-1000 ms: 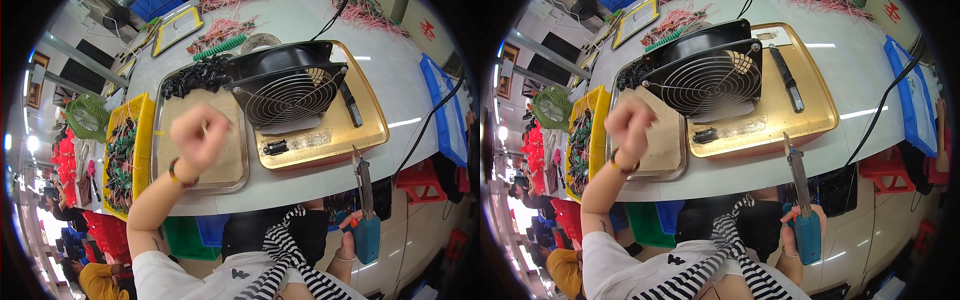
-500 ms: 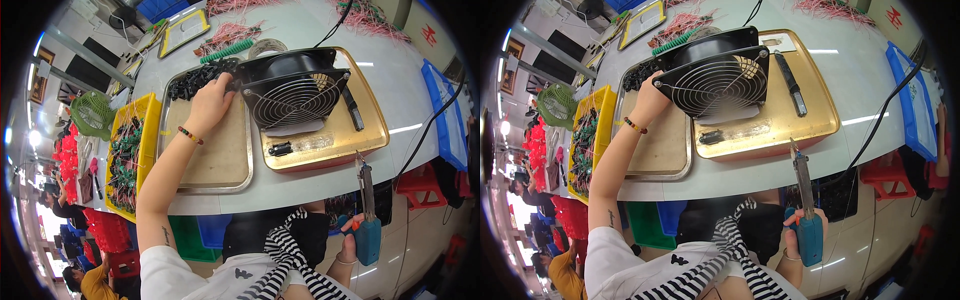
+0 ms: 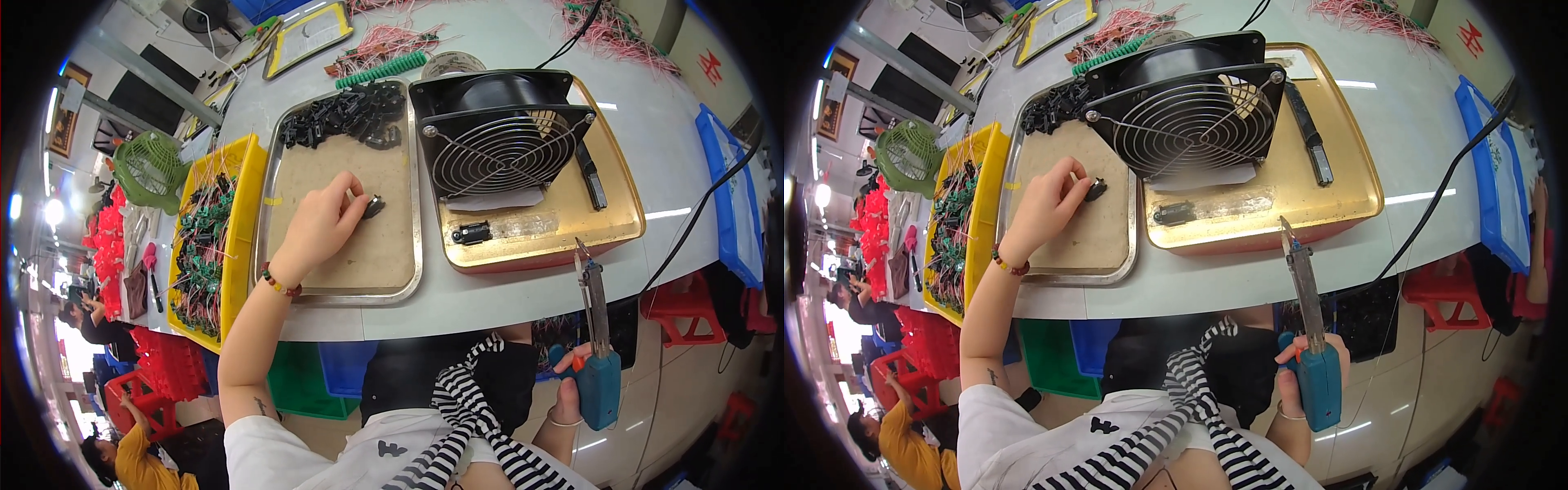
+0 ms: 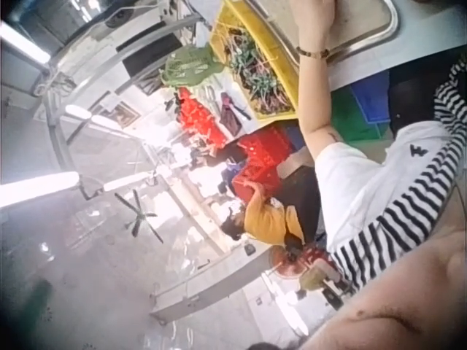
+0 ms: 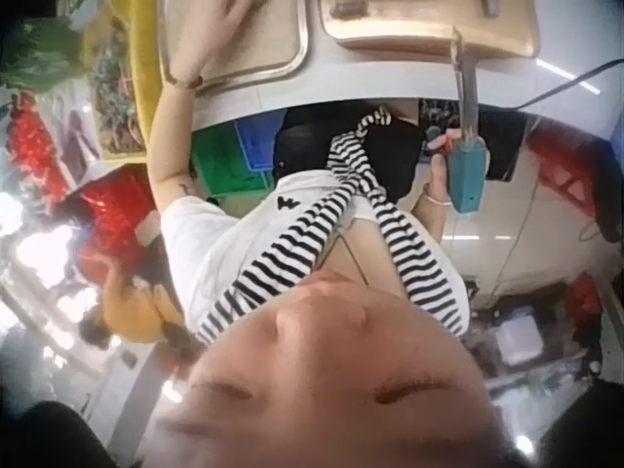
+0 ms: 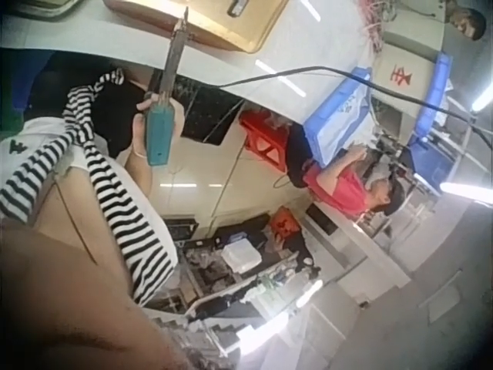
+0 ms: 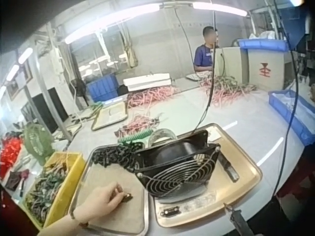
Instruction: The person assembles electronic parts by fitting circuit boards and wires into plastic casings and soldering the connections using a soldering iron.
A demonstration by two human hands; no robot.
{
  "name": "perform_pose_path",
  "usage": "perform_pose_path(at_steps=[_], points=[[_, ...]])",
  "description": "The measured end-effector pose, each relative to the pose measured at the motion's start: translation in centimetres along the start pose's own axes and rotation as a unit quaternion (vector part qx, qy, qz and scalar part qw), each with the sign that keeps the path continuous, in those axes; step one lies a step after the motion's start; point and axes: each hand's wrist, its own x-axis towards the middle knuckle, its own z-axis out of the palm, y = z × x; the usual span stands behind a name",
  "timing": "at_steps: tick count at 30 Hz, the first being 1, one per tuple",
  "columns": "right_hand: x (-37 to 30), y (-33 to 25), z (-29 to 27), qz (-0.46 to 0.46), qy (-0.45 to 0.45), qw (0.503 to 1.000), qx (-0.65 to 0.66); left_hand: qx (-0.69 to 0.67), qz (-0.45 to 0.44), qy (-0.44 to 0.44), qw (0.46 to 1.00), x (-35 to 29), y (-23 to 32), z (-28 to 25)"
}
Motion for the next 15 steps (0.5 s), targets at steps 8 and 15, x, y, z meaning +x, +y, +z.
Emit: perform_pose_path(at_steps=[8, 15], points=[[-0.3, -0.4, 0.1, 0.007, 0.021, 1.0, 0.003, -0.015, 0.114, 0.132, 0.985, -1.7, 1.0, 1.1], [-0.5, -1.0, 0.0, 0.059, 0.042, 0.997, 0.02, -0.088, 0.248, 0.129, 0.956, -4.2, 10.2, -0.7]])
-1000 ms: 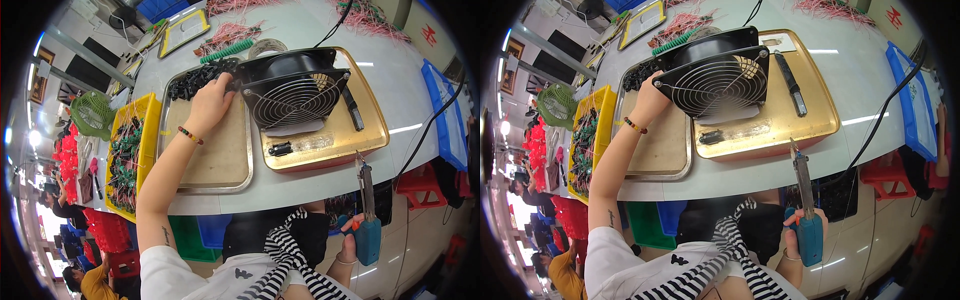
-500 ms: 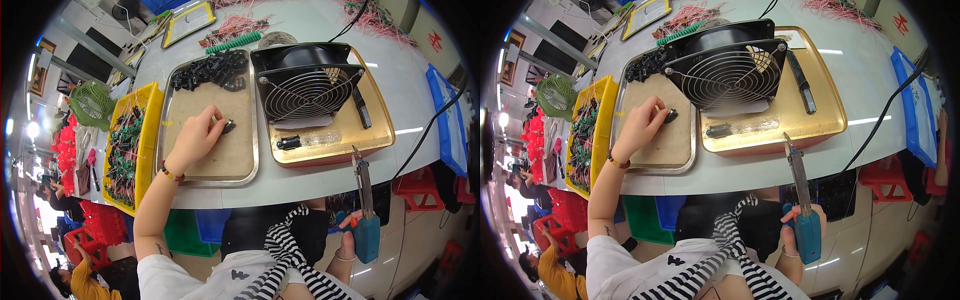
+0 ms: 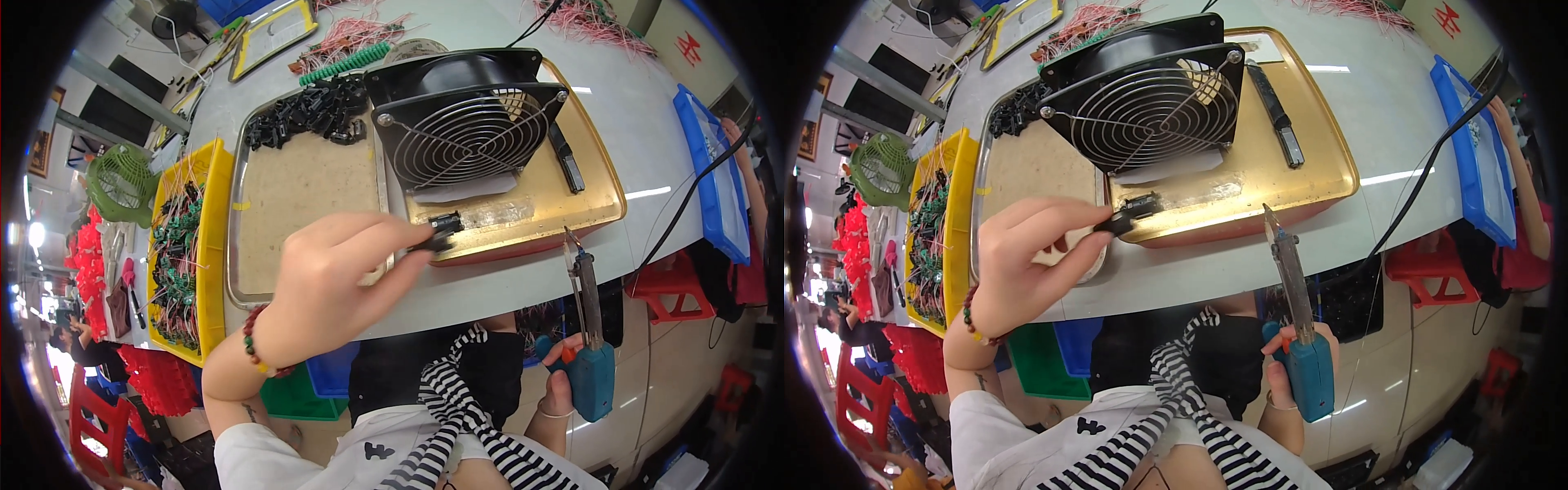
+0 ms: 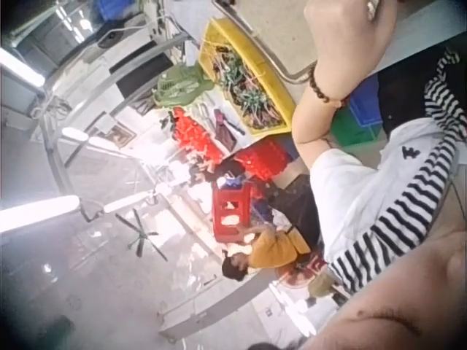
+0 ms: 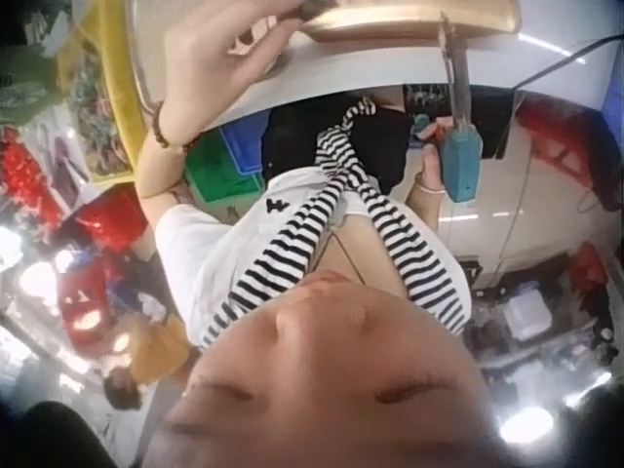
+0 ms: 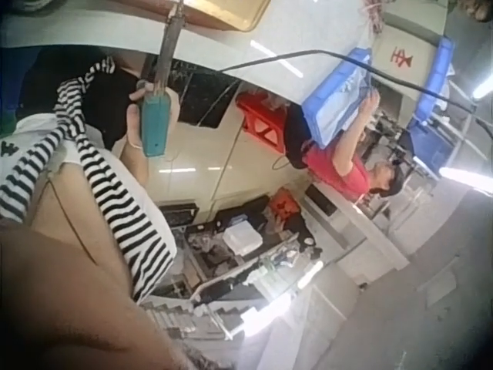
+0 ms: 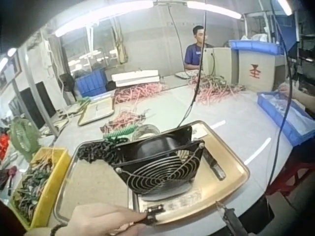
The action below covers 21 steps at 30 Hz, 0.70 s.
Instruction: The person assembles electronic parts by fitting circuit boards and wires into plastic casings and soldering the connections using a soldering iron.
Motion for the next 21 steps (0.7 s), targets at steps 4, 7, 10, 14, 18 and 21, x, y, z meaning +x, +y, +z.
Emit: perform_pose_path(at_steps=[4, 7, 10, 14, 18, 21], points=[[0.0, 0.1, -0.1, -0.008, -0.002, 1.0, -0.004, 0.039, 0.109, -0.002, 0.993, 3.3, 0.3, 3.1], [-0.2, 0.3, -0.4, -0.013, -0.006, 1.0, -0.013, 0.068, 0.128, -0.024, 0.989, 4.0, -0.1, 4.5], [-0.2, 0.2, -0.6, -0.011, 0.003, 1.0, -0.019, 0.075, 0.131, -0.052, 0.987, 4.2, -0.6, 5.1], [0.2, 0.0, -0.4, -0.011, 0.01, 1.0, -0.002, 0.076, 0.112, -0.053, 0.989, 4.1, -0.1, 5.0], [0.5, 0.7, -0.4, -0.041, -0.003, 0.999, -0.005, 0.096, 0.114, -0.065, 0.987, 4.1, -0.1, 5.0], [0.4, 1.1, -0.4, -0.048, -0.014, 0.999, 0.005, 0.162, 0.165, -0.021, 0.973, 3.0, 0.0, 5.3]])
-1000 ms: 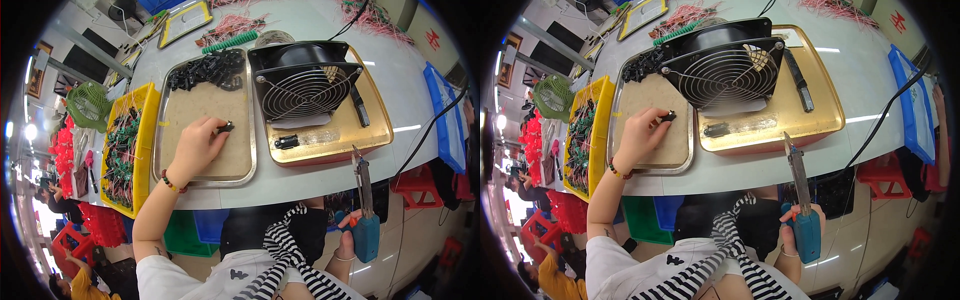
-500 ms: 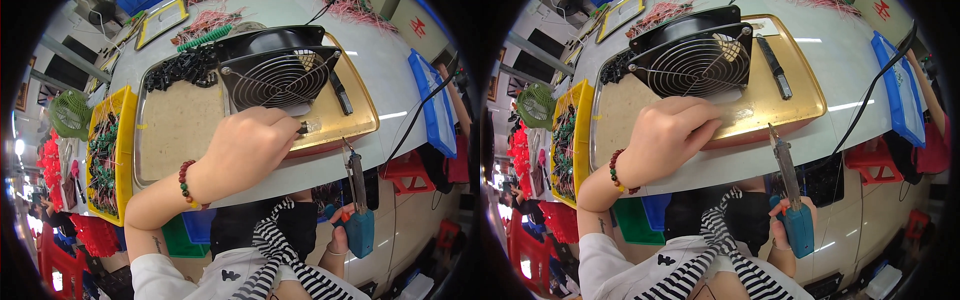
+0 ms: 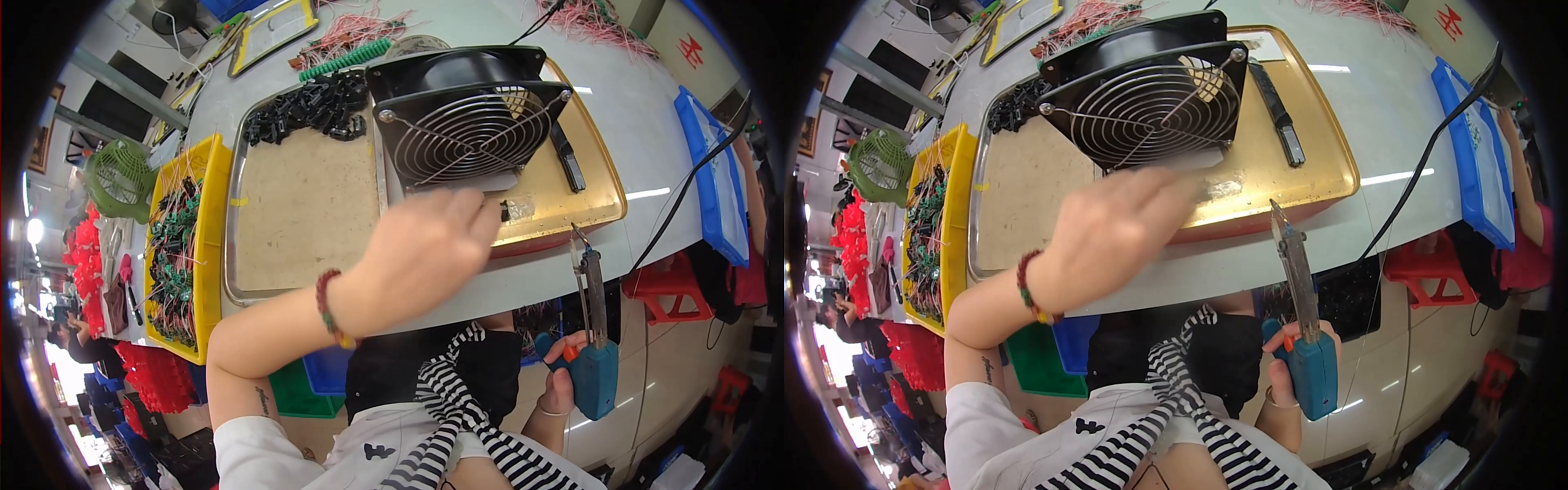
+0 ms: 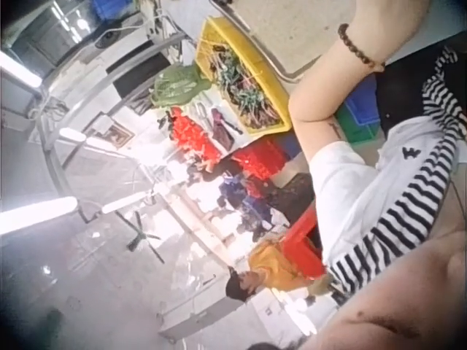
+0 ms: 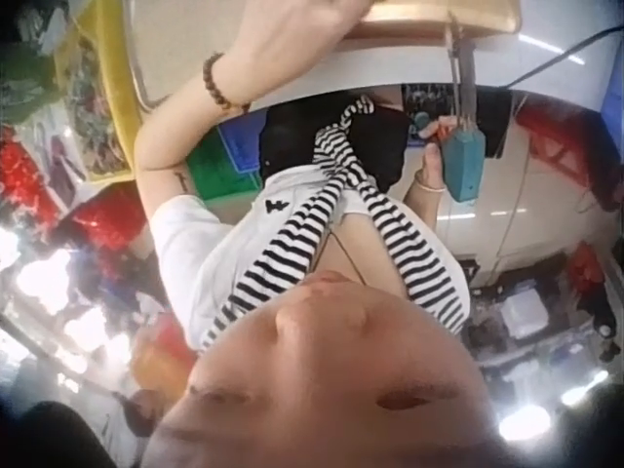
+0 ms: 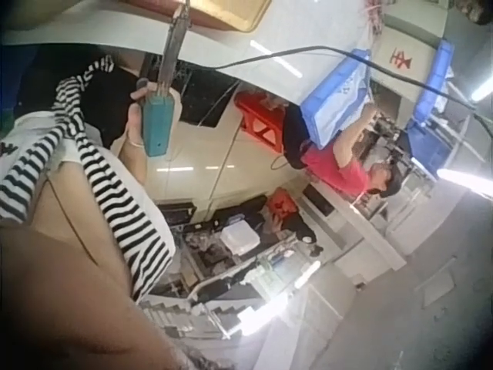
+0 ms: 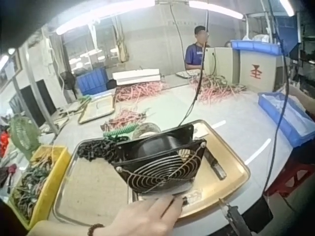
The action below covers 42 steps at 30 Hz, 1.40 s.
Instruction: The person assembles electronic parts by fitting circuit boards and wires into plastic casings and soldering the connections using a soldering iron.
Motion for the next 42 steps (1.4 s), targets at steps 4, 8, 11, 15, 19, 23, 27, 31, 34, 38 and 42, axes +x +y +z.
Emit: perform_pose_path(at_steps=[4, 8, 11, 15, 19, 23, 27, 31, 34, 38, 42], points=[[0.2, -1.0, 1.0, 0.018, 0.03, 0.999, 0.019, 0.052, 0.018, 0.073, 0.996, -1.3, 2.1, -2.8], [0.5, -0.7, 0.2, 0.031, 0.041, 0.999, 0.017, 0.072, 0.045, 0.149, 0.985, -2.4, -4.0, -6.7], [0.5, -0.5, -0.3, 0.032, 0.031, 0.998, 0.041, -0.043, -0.181, 0.219, 0.958, -1.2, -14.5, -5.4], [0.4, -1.0, 0.0, 0.033, 0.028, 0.997, 0.058, -0.128, -0.413, 0.062, 0.899, -1.8, -31.9, -2.6], [0.0, -1.3, -0.3, 0.048, 0.046, 0.997, 0.035, -0.161, -0.477, -0.066, 0.862, -2.0, -38.2, 2.4], [-0.1, -1.4, 0.0, 0.058, 0.068, 0.996, 0.023, -0.286, -0.514, -0.018, 0.809, -1.1, -37.8, 2.8], [0.3, -1.4, 0.8, 0.067, 0.07, 0.995, 0.02, -0.271, -0.553, 0.029, 0.787, -0.9, -37.0, 1.1], [0.7, -1.5, 1.1, 0.05, 0.04, 0.998, 0.012, -0.261, -0.517, 0.312, 0.753, -1.7, -38.2, -2.0], [0.6, -1.4, 1.2, 0.059, 0.045, 0.997, 0.015, -0.269, -0.435, 0.435, 0.741, -1.8, -36.5, -3.3], [0.2, -1.3, 1.2, 0.065, 0.057, 0.996, 0.017, -0.19, -0.408, 0.232, 0.862, -2.2, -32.9, -5.4], [-0.2, -1.0, 0.3, 0.07, 0.048, 0.995, 0.051, -0.083, -0.2, 0.527, 0.822, -2.3, -28.8, -10.4]])
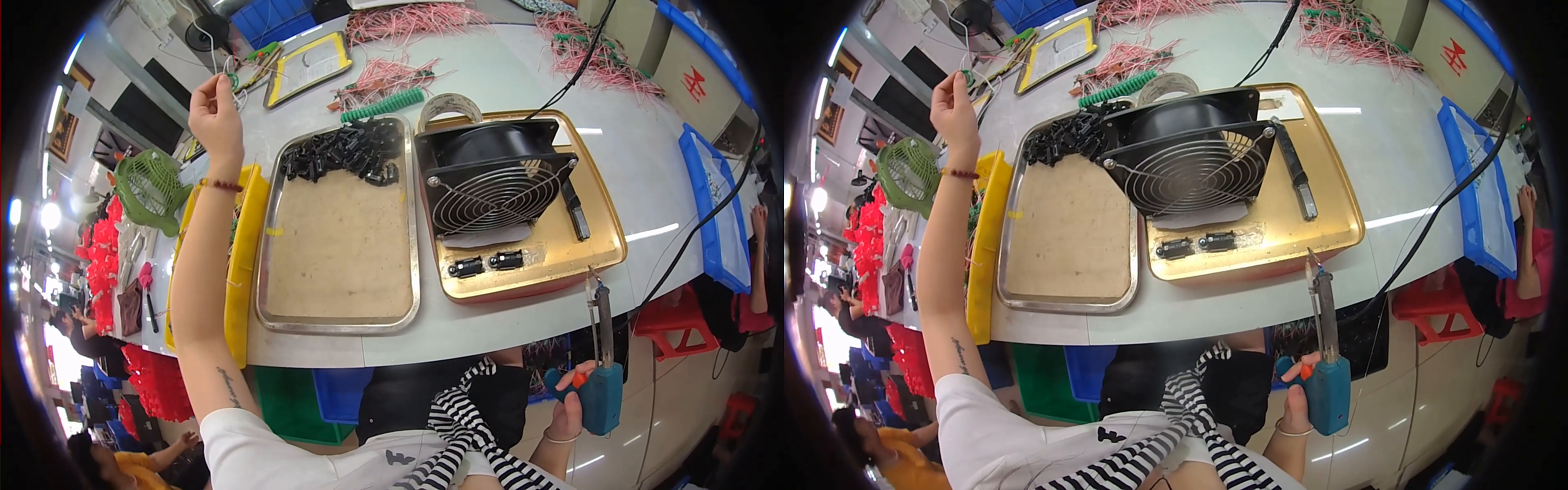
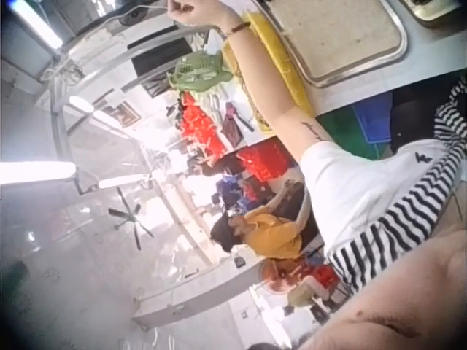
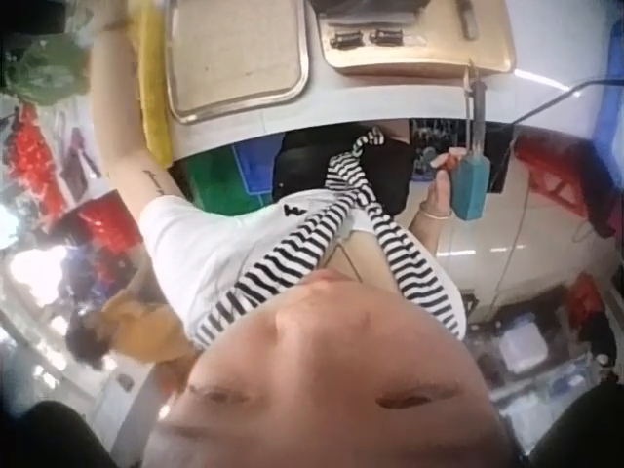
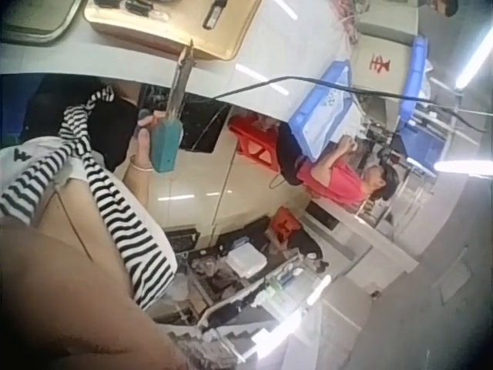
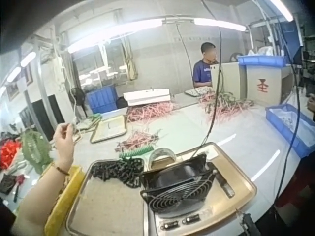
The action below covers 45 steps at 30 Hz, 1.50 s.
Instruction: The person assembles electronic parts by fitting circuit boards and wires into plastic casings and soldering the connections using a soldering iron.
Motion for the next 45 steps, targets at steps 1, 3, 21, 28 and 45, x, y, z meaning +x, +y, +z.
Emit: perform_pose_path(at_steps=[1, 3, 21, 28, 45], points=[[0.1, 0.1, -0.3, 0.005, 0.004, 1.0, 0.022, 0.056, 0.008, -0.064, 0.996, -0.3, 1.9, -1.1], [0.2, 0.5, -0.6, -0.003, 0.01, 1.0, 0.025, 0.197, 0.08, -0.211, 0.954, -2.6, 5.6, -3.1], [0.0, 1.4, -2.0, -0.074, -0.053, 0.995, 0.033, 0.145, -0.111, -0.608, 0.773, -14.4, 13.7, -6.0], [-0.1, 2.0, -2.4, -0.054, -0.035, 0.997, 0.049, 0.09, -0.017, -0.675, 0.732, -15.2, 11.6, -6.2], [0.4, 1.5, -1.3, -0.049, -0.023, 0.995, 0.087, -0.095, -0.121, -0.751, 0.642, -7.6, 18.3, -5.1]])
